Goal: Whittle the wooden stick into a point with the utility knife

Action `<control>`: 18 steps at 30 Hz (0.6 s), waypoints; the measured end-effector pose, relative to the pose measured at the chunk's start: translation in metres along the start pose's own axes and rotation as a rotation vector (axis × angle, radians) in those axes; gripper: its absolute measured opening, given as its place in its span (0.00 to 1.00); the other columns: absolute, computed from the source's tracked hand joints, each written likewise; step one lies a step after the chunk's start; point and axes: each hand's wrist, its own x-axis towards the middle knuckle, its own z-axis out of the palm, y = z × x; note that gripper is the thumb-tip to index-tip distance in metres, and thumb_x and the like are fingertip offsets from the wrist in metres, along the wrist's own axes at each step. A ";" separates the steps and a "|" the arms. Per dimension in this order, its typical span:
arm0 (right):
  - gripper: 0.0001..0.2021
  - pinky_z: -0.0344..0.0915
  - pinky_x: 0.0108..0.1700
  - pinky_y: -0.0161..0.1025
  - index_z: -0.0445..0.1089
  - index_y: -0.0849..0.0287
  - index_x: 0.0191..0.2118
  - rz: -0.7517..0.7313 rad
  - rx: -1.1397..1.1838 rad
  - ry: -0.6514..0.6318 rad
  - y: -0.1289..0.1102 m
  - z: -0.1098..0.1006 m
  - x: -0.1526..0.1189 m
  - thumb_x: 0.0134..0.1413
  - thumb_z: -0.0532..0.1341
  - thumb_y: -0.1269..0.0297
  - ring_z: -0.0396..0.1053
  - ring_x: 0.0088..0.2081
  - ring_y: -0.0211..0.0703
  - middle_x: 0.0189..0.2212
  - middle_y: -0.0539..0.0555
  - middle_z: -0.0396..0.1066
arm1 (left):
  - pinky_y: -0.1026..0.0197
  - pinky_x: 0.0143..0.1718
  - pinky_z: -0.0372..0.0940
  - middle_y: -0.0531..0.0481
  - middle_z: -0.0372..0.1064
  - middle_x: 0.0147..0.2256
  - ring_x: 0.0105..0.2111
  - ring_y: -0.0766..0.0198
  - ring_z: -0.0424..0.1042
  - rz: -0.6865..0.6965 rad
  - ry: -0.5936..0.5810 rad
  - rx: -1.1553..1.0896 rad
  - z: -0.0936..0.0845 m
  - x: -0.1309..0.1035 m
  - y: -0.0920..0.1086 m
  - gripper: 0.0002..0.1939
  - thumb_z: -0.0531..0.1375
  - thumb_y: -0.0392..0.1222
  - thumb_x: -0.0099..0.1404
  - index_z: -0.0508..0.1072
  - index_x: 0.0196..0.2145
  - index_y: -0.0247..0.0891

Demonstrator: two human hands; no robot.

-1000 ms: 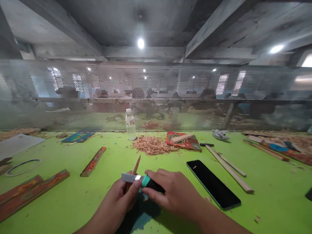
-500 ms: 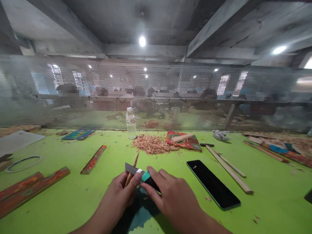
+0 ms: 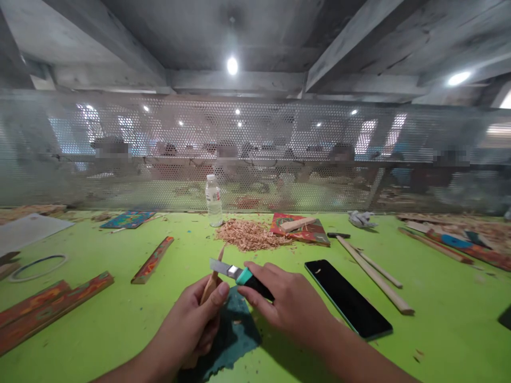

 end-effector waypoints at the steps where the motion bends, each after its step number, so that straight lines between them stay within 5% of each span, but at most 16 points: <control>1: 0.21 0.75 0.40 0.49 0.72 0.60 0.63 -0.002 0.017 -0.023 0.000 0.000 0.000 0.75 0.57 0.54 0.81 0.41 0.56 0.43 0.62 0.82 | 0.71 0.11 0.48 0.67 0.52 0.14 0.11 0.74 0.47 -0.009 0.001 -0.001 0.000 0.000 0.000 0.34 0.67 0.76 0.56 0.66 0.36 0.43; 8: 0.16 0.74 0.42 0.44 0.75 0.55 0.59 -0.047 0.121 -0.161 -0.006 0.000 0.001 0.71 0.61 0.58 0.81 0.41 0.52 0.44 0.60 0.83 | 0.70 0.09 0.47 0.61 0.58 0.13 0.09 0.72 0.53 -0.036 -0.030 0.058 -0.001 0.001 -0.002 0.34 0.67 0.77 0.54 0.67 0.28 0.41; 18: 0.21 0.74 0.37 0.46 0.74 0.59 0.63 -0.052 0.001 -0.095 -0.008 0.005 -0.003 0.74 0.59 0.53 0.82 0.38 0.55 0.41 0.62 0.83 | 0.65 0.13 0.44 0.56 0.53 0.08 0.08 0.73 0.50 0.021 -0.034 0.185 0.001 -0.003 0.006 0.40 0.62 0.80 0.57 0.64 0.12 0.40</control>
